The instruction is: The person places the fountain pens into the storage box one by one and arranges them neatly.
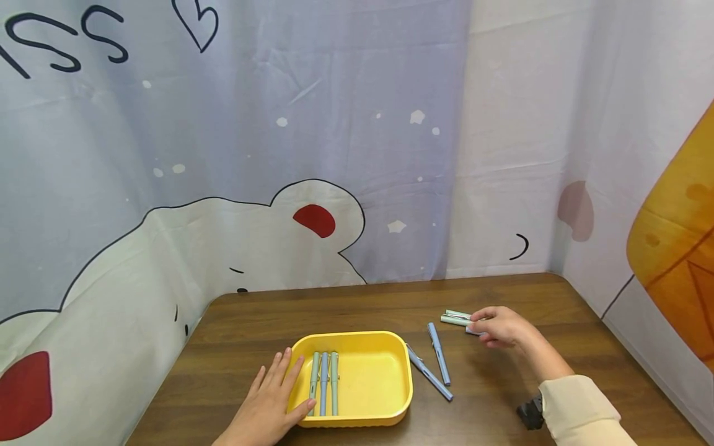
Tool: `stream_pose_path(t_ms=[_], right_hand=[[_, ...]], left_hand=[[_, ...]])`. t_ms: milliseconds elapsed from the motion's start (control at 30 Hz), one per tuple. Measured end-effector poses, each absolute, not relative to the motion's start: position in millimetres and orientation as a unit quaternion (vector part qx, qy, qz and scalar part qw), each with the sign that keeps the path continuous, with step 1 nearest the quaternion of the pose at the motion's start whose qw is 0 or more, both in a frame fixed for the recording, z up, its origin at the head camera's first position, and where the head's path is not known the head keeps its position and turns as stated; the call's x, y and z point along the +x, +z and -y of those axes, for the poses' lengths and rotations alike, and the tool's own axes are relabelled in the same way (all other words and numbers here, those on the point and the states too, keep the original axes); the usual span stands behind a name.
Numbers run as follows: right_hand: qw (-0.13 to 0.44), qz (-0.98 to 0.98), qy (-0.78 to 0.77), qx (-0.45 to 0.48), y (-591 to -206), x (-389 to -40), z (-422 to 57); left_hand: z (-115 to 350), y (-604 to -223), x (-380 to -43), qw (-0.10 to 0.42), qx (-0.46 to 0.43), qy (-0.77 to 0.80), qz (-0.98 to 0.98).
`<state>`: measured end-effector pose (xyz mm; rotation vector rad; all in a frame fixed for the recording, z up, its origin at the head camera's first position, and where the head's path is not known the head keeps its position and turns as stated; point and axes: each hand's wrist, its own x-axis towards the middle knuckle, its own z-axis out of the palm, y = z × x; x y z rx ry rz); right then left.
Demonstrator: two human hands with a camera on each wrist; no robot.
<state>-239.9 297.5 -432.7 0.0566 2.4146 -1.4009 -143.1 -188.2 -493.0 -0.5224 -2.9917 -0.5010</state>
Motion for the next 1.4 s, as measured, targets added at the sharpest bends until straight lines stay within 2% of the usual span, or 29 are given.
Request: stream_pose_path(t_ms=[633, 833, 1067, 1400], right_hand=[[0.159, -0.878, -0.450, -0.016, -444, -247, -331], [0.129, -0.888, -0.441, -0.021, -450, -249, -335], [0.073, -0.933, -0.351, -0.035, -459, -251, -338], [0.058, -0.938, -0.340, -0.040, -467, -254, -335]], left_hand=[[188, -492, -144, 0.024, -0.165, -0.163, 0.972], [189, -493, -144, 0.022, -0.165, -0.160, 0.973], [189, -493, -144, 0.022, -0.163, -0.157, 0.974], [189, -493, -145, 0.022, -0.161, -0.162, 0.973]])
